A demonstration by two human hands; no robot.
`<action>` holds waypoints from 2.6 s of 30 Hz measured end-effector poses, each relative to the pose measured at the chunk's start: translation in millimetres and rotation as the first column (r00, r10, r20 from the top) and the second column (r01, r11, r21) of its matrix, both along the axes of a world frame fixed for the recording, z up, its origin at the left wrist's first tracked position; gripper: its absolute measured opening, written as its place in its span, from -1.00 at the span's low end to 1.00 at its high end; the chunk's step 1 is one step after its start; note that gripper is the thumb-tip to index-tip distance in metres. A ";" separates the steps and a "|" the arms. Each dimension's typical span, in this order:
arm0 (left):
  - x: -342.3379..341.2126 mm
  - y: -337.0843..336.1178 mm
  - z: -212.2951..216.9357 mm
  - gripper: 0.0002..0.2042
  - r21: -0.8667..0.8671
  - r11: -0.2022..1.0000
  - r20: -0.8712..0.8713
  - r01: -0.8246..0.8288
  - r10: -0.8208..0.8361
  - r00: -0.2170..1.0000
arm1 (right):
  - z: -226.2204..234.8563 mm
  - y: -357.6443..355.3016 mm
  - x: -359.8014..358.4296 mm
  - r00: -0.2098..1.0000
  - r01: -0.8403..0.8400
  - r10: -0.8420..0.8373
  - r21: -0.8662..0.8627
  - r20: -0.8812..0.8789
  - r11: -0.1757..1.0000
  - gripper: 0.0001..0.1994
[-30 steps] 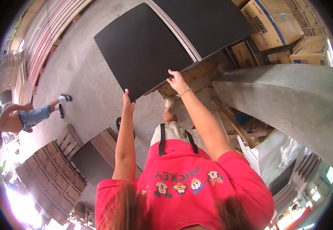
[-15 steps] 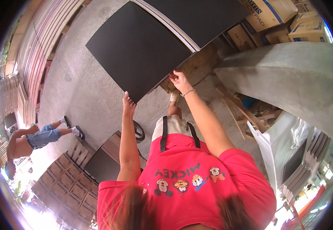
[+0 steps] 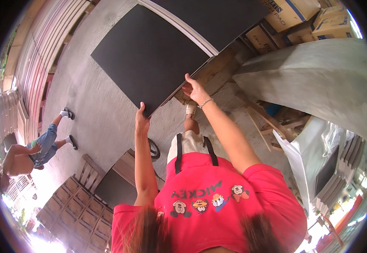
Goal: The person repeatedly picks up stacks of black rectangular panels from a table, carries them to a nearby pile, and places them down. The person then returns to the table to repeat the process with another stack.
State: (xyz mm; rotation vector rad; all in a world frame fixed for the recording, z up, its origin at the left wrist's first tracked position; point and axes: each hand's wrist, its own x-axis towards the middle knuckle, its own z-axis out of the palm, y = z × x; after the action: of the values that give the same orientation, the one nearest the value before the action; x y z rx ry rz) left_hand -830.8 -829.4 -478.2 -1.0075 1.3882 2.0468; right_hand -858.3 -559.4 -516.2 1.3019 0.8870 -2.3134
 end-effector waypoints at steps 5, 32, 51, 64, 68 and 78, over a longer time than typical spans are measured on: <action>30.0 16.6 23.5 -0.57 0.036 0.997 -0.100 0.065 -0.061 0.993 | -3.6 -17.2 13.4 0.939 0.178 -0.205 -0.120 -0.275 0.977 -0.73; -51.6 -74.3 64.2 -0.34 -0.266 0.943 -0.125 0.198 -0.237 0.963 | 128.8 16.4 254.1 0.964 0.083 0.169 0.835 -0.206 0.544 -0.18; 283.6 294.1 179.0 -0.42 -0.097 0.788 -0.643 0.608 -0.515 0.566 | 399.8 259.1 651.4 0.792 0.572 -0.233 0.819 -0.565 -0.043 -0.47; 439.3 608.1 263.7 -0.36 0.196 0.174 -0.454 0.965 -0.856 0.247 | 417.2 443.1 953.5 0.359 0.514 -0.661 0.731 -0.659 -0.449 -0.63; 522.0 713.4 253.9 -0.28 -0.199 -0.084 -0.396 0.977 -0.905 -0.158 | 417.2 504.3 1032.2 0.375 0.387 -0.749 0.826 -0.546 -0.409 -0.63; 689.5 853.2 244.8 -0.42 -0.368 0.077 -0.502 0.926 -0.855 -0.129 | 358.7 739.7 1185.2 0.494 0.538 -0.704 0.815 -0.511 -0.214 -0.53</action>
State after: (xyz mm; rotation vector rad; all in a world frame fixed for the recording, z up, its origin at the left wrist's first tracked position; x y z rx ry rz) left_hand -141.3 23.8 -233.4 0.8563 1.4806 1.1518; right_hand 326.9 180.4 -157.5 3.1022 2.2880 -1.9341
